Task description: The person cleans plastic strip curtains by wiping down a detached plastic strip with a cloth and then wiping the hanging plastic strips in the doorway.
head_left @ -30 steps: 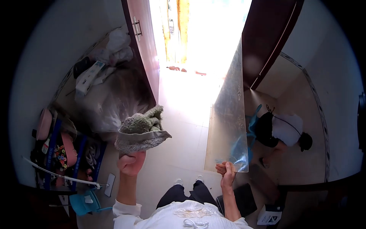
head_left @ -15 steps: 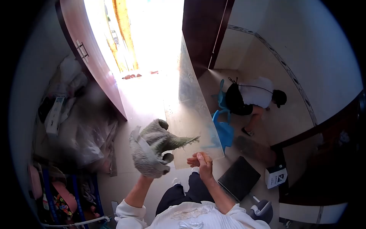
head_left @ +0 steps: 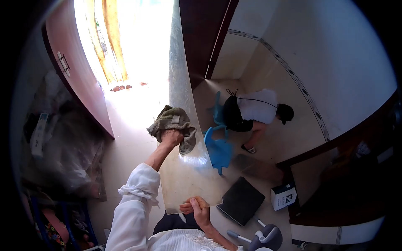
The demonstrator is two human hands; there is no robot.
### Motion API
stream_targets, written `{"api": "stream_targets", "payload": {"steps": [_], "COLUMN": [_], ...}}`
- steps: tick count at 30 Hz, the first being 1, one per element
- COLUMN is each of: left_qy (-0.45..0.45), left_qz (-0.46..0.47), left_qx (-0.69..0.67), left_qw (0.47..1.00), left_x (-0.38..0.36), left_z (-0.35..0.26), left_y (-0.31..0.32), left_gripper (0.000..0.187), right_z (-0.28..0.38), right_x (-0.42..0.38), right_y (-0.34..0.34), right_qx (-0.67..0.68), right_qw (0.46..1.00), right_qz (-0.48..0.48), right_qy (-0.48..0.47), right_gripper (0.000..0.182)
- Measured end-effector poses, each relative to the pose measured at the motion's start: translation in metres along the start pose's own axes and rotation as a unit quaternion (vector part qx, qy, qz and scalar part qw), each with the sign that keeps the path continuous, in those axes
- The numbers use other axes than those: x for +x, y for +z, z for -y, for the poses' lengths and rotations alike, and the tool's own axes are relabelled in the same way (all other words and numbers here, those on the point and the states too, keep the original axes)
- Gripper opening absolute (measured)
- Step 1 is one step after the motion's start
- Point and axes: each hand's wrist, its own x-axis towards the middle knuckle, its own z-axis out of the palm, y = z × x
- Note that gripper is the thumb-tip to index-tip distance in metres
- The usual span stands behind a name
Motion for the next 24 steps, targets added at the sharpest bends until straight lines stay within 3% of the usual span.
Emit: {"api": "stream_targets", "payload": {"steps": [2,3,6,8,9,11,13,16,17,18,19,21,24], "left_qy": [-0.022,0.000,0.028,0.021,0.064,0.059,0.032,0.130,0.206,0.225,0.241,0.188,0.148], "left_qz": [0.019,-0.041,-0.015,0.139,0.122,0.141,0.225,0.145,0.076,0.102,0.057,0.075,-0.034], "left_qx": [-0.032,-0.013,-0.089,-0.123,-0.155,-0.220,-0.257,-0.254,-0.263,-0.263,-0.222,-0.131,0.045], "left_qw": [0.999,0.999,0.996,0.982,0.978,0.963,0.939,0.947,0.939,0.933,0.943,0.970,0.987], "left_x": [0.017,0.016,-0.004,-0.043,-0.071,-0.118,-0.141,-0.149,-0.147,-0.131,-0.111,-0.066,0.008], "left_z": [-0.006,-0.009,-0.026,-0.044,-0.049,-0.070,-0.083,-0.103,-0.094,-0.090,-0.085,-0.062,-0.015], "left_y": [-0.003,-0.001,-0.007,-0.008,0.005,0.011,-0.003,-0.049,-0.040,-0.051,-0.060,-0.069,-0.062], "left_gripper": [0.043,0.040,0.032,0.024,0.021,0.024,0.026,0.028,0.038,0.049,0.057,0.065,0.069], "right_z": [0.008,0.010,0.015,0.020,0.015,-0.005,-0.019,-0.037,-0.038,-0.032,-0.025,-0.008,0.003], "right_x": [0.006,0.011,0.035,0.053,0.063,0.076,0.069,0.044,0.037,0.030,0.024,0.010,-0.005], "right_y": [-0.007,-0.009,-0.019,-0.029,-0.035,-0.050,-0.062,-0.073,-0.069,-0.062,-0.053,-0.033,-0.008], "right_qx": [-0.007,-0.008,0.001,0.002,0.009,0.006,0.005,0.020,0.012,0.004,0.004,-0.014,-0.027], "right_qw": [1.000,1.000,1.000,0.999,0.999,0.999,0.999,0.997,0.998,0.998,0.997,0.997,0.998], "right_qz": [0.001,0.001,-0.005,-0.019,-0.032,-0.044,-0.052,-0.068,-0.068,-0.066,-0.068,-0.069,-0.054], "right_qy": [-0.008,-0.007,-0.004,-0.032,-0.026,-0.013,-0.004,0.011,-0.005,-0.024,-0.024,-0.011,-0.028], "right_gripper": [0.029,0.029,0.028,0.027,0.027,0.025,0.022,0.022,0.022,0.024,0.024,0.025,0.027]}}
